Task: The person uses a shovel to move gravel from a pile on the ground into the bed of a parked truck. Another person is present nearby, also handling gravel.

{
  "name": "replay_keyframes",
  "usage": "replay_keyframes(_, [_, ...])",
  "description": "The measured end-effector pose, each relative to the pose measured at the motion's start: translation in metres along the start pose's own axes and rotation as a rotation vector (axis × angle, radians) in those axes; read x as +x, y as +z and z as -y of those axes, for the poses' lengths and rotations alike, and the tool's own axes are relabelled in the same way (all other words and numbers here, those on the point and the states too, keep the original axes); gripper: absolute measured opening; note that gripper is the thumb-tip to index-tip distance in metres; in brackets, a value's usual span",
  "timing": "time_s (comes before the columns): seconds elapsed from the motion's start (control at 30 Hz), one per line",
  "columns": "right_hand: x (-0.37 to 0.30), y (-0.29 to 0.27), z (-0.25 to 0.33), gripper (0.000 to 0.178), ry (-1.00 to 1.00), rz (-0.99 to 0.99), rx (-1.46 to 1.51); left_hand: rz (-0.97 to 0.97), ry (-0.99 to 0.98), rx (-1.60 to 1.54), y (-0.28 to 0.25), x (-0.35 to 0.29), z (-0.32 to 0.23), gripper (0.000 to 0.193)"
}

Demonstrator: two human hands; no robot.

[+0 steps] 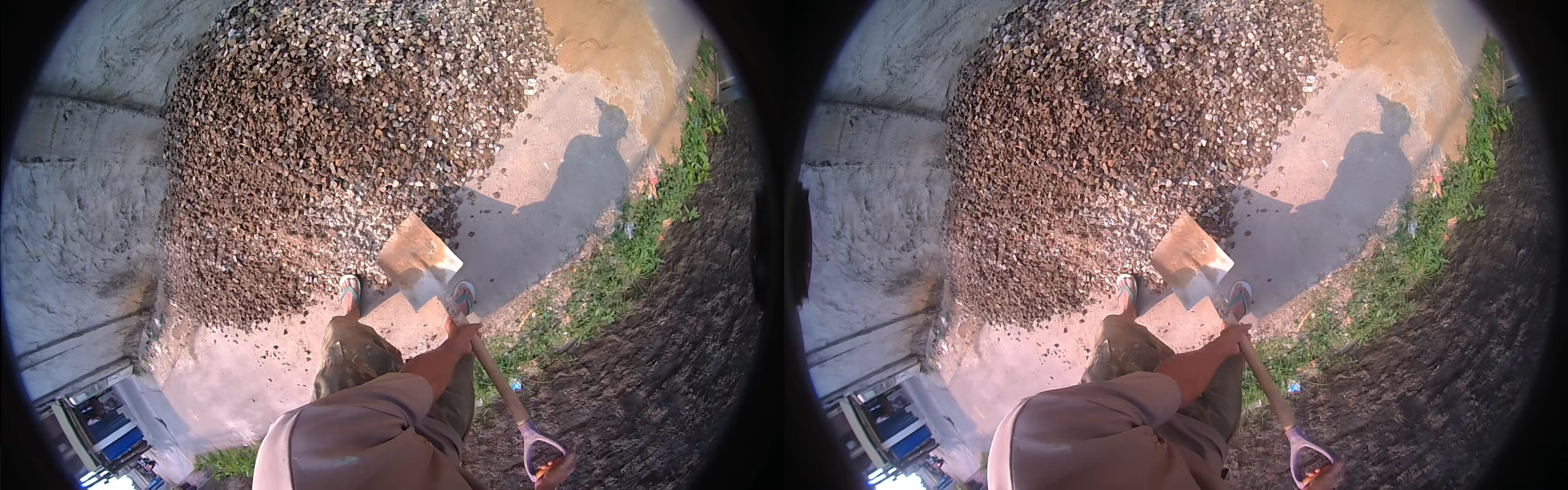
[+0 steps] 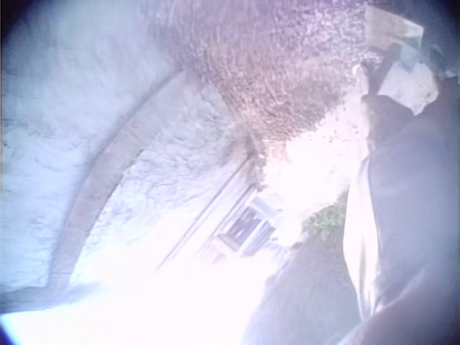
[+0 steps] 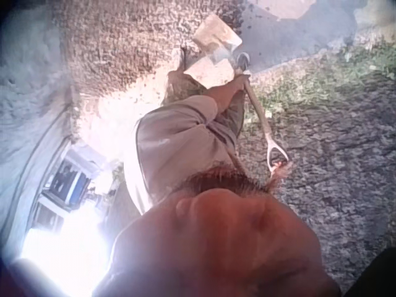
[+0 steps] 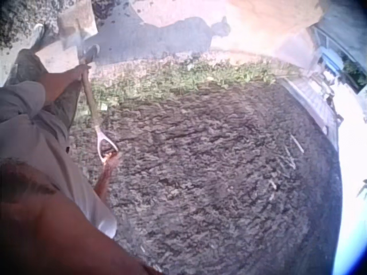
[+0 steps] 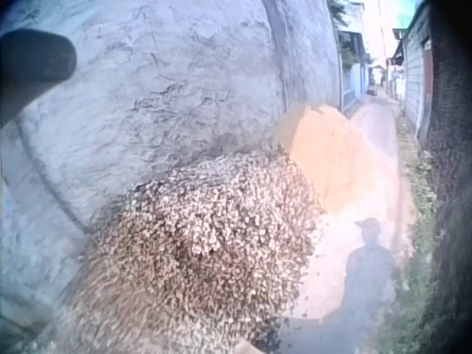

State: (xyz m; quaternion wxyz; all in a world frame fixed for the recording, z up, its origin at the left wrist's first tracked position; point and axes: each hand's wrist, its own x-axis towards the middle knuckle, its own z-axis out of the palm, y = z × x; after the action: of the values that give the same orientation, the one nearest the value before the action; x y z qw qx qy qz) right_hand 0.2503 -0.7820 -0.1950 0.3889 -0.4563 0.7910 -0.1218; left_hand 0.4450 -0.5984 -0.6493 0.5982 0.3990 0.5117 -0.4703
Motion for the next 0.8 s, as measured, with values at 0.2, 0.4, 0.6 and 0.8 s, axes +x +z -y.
replay_keyframes(0.2, [0.04,0.055,-0.026,0.046,0.333,-0.294,0.063,0.027,0.032,-0.005,0.145,-0.072,-0.061,0.023])
replay_keyframes(0.4, [0.064,0.139,0.003,0.037,0.129,0.103,0.086,0.001,0.433,0.207,0.081,0.012,-0.161,0.017])
replay_keyframes(0.6, [-0.029,0.135,0.042,0.039,0.188,0.177,0.119,-0.097,0.321,0.03,0.069,-0.021,-0.209,0.01])
replay_keyframes(0.8, [-0.106,0.171,0.03,0.041,0.152,0.295,0.165,-0.037,0.459,-0.049,-0.03,-0.089,-0.322,0.006])
